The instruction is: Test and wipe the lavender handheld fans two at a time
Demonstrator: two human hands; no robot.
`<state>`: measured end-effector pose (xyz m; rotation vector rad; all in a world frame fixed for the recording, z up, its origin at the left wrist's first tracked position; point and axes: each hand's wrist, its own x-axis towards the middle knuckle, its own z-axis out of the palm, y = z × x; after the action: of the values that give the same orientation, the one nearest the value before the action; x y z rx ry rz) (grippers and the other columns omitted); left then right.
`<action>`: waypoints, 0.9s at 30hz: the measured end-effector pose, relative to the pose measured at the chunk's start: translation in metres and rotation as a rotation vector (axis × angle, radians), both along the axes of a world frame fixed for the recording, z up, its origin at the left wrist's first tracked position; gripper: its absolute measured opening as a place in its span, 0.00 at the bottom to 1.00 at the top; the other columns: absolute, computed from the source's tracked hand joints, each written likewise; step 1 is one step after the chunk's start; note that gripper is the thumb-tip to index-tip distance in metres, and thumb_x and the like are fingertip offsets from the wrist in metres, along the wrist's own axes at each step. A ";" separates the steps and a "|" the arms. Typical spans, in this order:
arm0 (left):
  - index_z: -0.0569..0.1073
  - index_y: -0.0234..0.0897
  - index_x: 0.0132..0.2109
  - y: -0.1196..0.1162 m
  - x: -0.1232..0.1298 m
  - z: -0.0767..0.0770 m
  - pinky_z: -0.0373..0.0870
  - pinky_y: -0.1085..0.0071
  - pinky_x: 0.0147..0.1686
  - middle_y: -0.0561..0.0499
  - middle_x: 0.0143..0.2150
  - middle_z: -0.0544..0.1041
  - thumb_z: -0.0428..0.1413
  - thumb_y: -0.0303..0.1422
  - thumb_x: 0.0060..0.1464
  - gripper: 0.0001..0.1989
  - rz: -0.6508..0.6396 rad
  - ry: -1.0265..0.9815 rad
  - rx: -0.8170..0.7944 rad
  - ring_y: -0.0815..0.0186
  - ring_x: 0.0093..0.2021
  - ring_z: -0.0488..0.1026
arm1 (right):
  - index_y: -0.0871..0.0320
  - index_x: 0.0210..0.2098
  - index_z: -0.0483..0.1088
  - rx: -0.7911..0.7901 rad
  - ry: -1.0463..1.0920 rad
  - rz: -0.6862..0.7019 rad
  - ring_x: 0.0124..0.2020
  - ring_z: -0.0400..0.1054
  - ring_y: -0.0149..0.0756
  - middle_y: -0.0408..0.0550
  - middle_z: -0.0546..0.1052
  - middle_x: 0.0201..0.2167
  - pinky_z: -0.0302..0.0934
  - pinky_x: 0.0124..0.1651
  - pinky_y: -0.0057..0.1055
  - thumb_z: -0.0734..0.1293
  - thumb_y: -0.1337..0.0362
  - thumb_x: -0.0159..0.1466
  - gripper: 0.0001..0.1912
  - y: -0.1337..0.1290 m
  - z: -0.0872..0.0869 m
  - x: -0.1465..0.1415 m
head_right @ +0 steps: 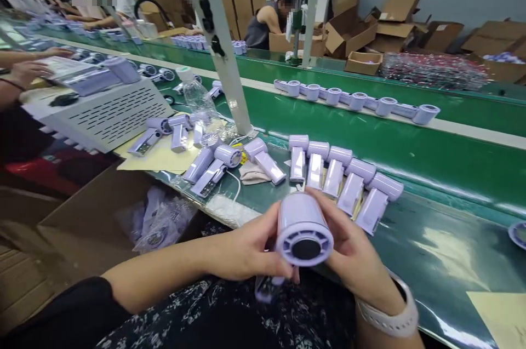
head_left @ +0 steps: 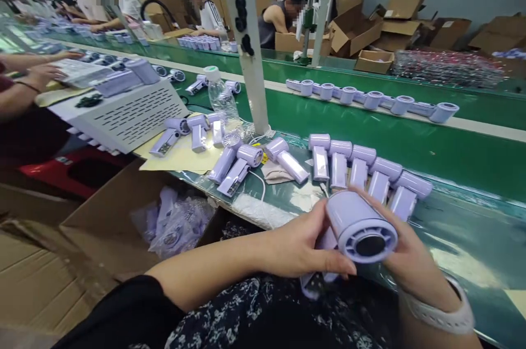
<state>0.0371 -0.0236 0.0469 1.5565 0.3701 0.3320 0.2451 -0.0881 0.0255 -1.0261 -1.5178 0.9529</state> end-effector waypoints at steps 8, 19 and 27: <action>0.56 0.37 0.69 -0.005 -0.015 -0.001 0.77 0.49 0.46 0.34 0.52 0.79 0.63 0.63 0.47 0.53 0.218 0.171 0.474 0.42 0.46 0.81 | 0.38 0.72 0.60 -0.004 0.036 0.190 0.68 0.65 0.51 0.46 0.69 0.69 0.64 0.67 0.44 0.71 0.41 0.64 0.39 -0.005 0.015 -0.012; 0.61 0.35 0.60 -0.004 -0.010 -0.030 0.79 0.53 0.44 0.36 0.48 0.80 0.57 0.70 0.46 0.49 0.229 0.004 0.636 0.44 0.45 0.82 | 0.43 0.62 0.68 -0.051 0.284 0.057 0.56 0.74 0.50 0.49 0.76 0.57 0.73 0.56 0.37 0.73 0.34 0.57 0.39 -0.020 0.000 -0.033; 0.60 0.34 0.66 0.000 -0.002 -0.033 0.78 0.51 0.47 0.34 0.53 0.79 0.60 0.64 0.50 0.49 0.104 0.115 0.512 0.43 0.50 0.80 | 0.42 0.63 0.70 -0.055 0.172 -0.069 0.53 0.75 0.50 0.49 0.76 0.56 0.73 0.54 0.39 0.70 0.37 0.64 0.33 -0.033 0.000 -0.024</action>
<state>0.0353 -0.0233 0.0142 2.0676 0.4824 0.4422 0.2207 -0.1213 0.0251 -1.0019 -1.3130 1.0128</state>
